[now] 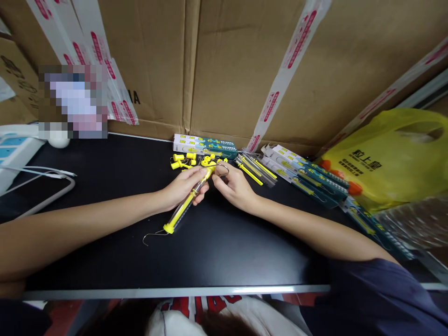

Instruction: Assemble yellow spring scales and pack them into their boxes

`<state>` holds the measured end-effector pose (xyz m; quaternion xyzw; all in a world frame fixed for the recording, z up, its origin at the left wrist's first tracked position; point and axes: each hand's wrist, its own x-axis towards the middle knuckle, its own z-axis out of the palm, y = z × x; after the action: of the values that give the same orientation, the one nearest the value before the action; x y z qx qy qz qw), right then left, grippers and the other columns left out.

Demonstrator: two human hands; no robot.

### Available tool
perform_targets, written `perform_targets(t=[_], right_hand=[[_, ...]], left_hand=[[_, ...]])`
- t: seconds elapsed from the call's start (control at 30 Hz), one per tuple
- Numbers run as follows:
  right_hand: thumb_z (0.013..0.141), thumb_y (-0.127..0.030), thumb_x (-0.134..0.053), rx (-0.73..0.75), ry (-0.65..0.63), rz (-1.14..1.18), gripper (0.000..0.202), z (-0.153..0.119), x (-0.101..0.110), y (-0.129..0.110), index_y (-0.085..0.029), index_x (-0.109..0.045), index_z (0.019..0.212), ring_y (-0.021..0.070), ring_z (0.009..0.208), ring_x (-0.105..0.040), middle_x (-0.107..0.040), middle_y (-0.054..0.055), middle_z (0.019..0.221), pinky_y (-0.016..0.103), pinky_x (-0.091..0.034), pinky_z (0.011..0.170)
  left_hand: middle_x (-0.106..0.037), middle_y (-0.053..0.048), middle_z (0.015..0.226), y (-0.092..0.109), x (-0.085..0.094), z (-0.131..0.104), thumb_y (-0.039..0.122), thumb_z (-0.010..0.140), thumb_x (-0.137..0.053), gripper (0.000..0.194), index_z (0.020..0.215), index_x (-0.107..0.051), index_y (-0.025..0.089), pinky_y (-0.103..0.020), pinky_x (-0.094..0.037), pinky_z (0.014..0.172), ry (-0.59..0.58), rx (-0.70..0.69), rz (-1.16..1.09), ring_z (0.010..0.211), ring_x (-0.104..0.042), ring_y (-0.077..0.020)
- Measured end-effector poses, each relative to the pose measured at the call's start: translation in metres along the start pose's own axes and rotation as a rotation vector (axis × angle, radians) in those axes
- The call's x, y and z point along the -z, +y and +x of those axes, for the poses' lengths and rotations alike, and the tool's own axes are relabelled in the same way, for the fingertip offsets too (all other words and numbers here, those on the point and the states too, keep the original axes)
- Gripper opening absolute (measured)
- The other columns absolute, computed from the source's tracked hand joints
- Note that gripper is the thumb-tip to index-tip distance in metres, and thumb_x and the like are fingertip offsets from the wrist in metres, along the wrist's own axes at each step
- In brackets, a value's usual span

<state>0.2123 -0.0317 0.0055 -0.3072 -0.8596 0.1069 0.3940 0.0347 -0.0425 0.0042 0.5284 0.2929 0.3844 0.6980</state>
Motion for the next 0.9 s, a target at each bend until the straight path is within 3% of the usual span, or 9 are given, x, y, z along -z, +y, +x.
perform_targets(t=[0.2, 0.37, 0.57, 0.7, 0.9], right_hand=[[0.092, -0.022, -0.042, -0.059, -0.012, -0.002, 0.014, -0.003, -0.002, -0.002, -0.021, -0.045, 0.079, 0.0143, 0.069, -0.048, -0.051, 0.001, 0.075, 0.028, -0.040, 0.068], [0.094, -0.023, -0.041, 0.023, 0.001, 0.039, 0.015, -0.003, -0.005, 0.002, -0.021, -0.047, 0.080, 0.0148, 0.070, -0.049, -0.050, 0.002, 0.075, 0.029, -0.042, 0.068], [0.096, -0.028, -0.043, 0.055, 0.015, 0.101, 0.020, -0.001, -0.003, 0.005, -0.021, -0.049, 0.078, 0.0157, 0.072, -0.051, -0.053, 0.003, 0.076, 0.031, -0.044, 0.071], [0.096, -0.029, -0.044, 0.053, 0.014, 0.125, 0.021, -0.001, 0.000, 0.005, -0.020, -0.051, 0.079, 0.0153, 0.073, -0.051, -0.055, 0.003, 0.077, 0.030, -0.044, 0.071], [0.099, -0.033, -0.042, -0.041, -0.061, 0.232, 0.027, 0.000, 0.006, 0.001, -0.019, -0.053, 0.079, 0.0130, 0.072, -0.052, -0.056, 0.002, 0.077, 0.028, -0.044, 0.069]], left_hand=[[-0.050, 0.008, 0.052, 0.000, -0.005, -0.004, 0.046, 0.097, -0.038, 0.023, 0.096, -0.040, 0.023, -0.015, -0.036, 0.029, 0.028, 0.079, 0.078, 0.030, -0.043, -0.0076], [-0.042, 0.009, 0.046, 0.004, -0.013, -0.009, 0.045, 0.097, -0.039, 0.031, 0.078, -0.039, 0.021, -0.014, -0.029, 0.027, 0.095, 0.103, 0.040, 0.027, -0.032, -0.0046], [-0.035, 0.008, 0.040, 0.008, -0.014, -0.011, 0.050, 0.095, -0.041, 0.046, 0.061, -0.037, 0.019, -0.014, -0.026, 0.026, -0.017, 0.118, -0.054, 0.025, -0.026, -0.0034], [-0.033, 0.008, 0.038, 0.011, -0.010, -0.009, 0.050, 0.093, -0.044, 0.046, 0.060, -0.038, 0.019, -0.015, -0.025, 0.025, -0.087, 0.122, -0.105, 0.025, -0.025, -0.0041], [-0.031, 0.008, 0.039, 0.010, 0.003, -0.005, 0.047, 0.096, -0.037, 0.045, 0.062, -0.043, 0.018, -0.015, -0.023, 0.023, -0.201, 0.252, -0.225, 0.025, -0.018, -0.0043]])
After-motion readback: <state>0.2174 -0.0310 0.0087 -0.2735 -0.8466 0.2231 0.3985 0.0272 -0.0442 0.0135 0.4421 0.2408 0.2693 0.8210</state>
